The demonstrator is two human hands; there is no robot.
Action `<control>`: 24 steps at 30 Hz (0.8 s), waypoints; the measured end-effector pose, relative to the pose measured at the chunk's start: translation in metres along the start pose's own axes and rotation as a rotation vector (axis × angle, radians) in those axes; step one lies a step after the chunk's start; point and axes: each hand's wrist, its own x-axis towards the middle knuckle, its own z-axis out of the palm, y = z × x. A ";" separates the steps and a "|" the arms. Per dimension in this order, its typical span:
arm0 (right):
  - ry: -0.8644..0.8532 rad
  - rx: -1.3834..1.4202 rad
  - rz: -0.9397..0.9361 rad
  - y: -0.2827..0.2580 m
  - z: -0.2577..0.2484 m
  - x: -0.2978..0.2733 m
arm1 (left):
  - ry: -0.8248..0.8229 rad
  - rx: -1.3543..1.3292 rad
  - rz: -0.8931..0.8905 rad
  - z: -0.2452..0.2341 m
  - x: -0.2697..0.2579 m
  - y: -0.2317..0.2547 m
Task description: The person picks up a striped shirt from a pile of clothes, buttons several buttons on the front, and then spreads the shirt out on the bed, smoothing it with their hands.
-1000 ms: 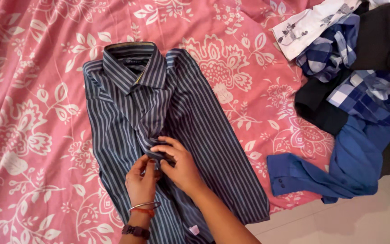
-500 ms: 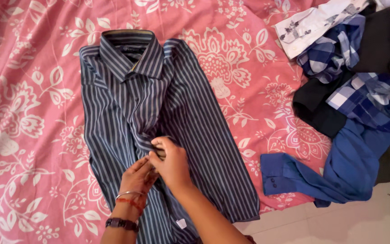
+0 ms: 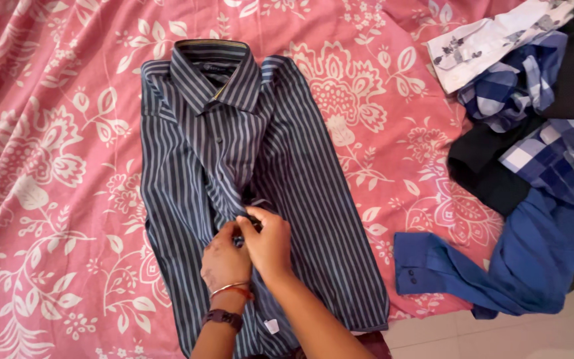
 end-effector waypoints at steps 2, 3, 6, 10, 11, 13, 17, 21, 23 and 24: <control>-0.015 0.019 0.053 0.003 0.001 0.001 | 0.071 0.064 0.131 -0.001 -0.002 0.009; -0.005 0.009 0.057 0.005 0.001 0.003 | 0.070 0.062 0.129 -0.002 -0.003 0.009; -0.021 0.062 0.090 0.016 0.002 0.008 | 0.105 -0.001 0.185 -0.006 -0.004 0.001; -0.164 0.358 0.044 0.033 0.003 0.014 | 0.045 -0.481 0.097 -0.009 -0.005 -0.016; -0.164 0.358 0.045 0.036 0.002 0.014 | 0.012 -0.595 0.084 -0.009 -0.004 -0.018; -0.183 0.169 0.017 0.036 -0.002 0.016 | 0.031 -0.612 0.069 -0.011 -0.004 -0.016; -0.214 0.245 -0.011 0.019 -0.015 0.012 | 0.187 -0.101 0.103 -0.028 -0.009 0.002; -0.267 0.070 0.087 -0.005 -0.032 0.010 | 0.210 -0.049 0.199 -0.037 -0.016 0.019; -0.297 0.008 0.107 -0.013 -0.038 0.008 | 0.250 0.013 0.313 -0.037 -0.019 0.021; -0.295 0.007 -0.004 -0.015 -0.040 0.007 | 0.248 0.012 0.314 -0.036 -0.018 0.020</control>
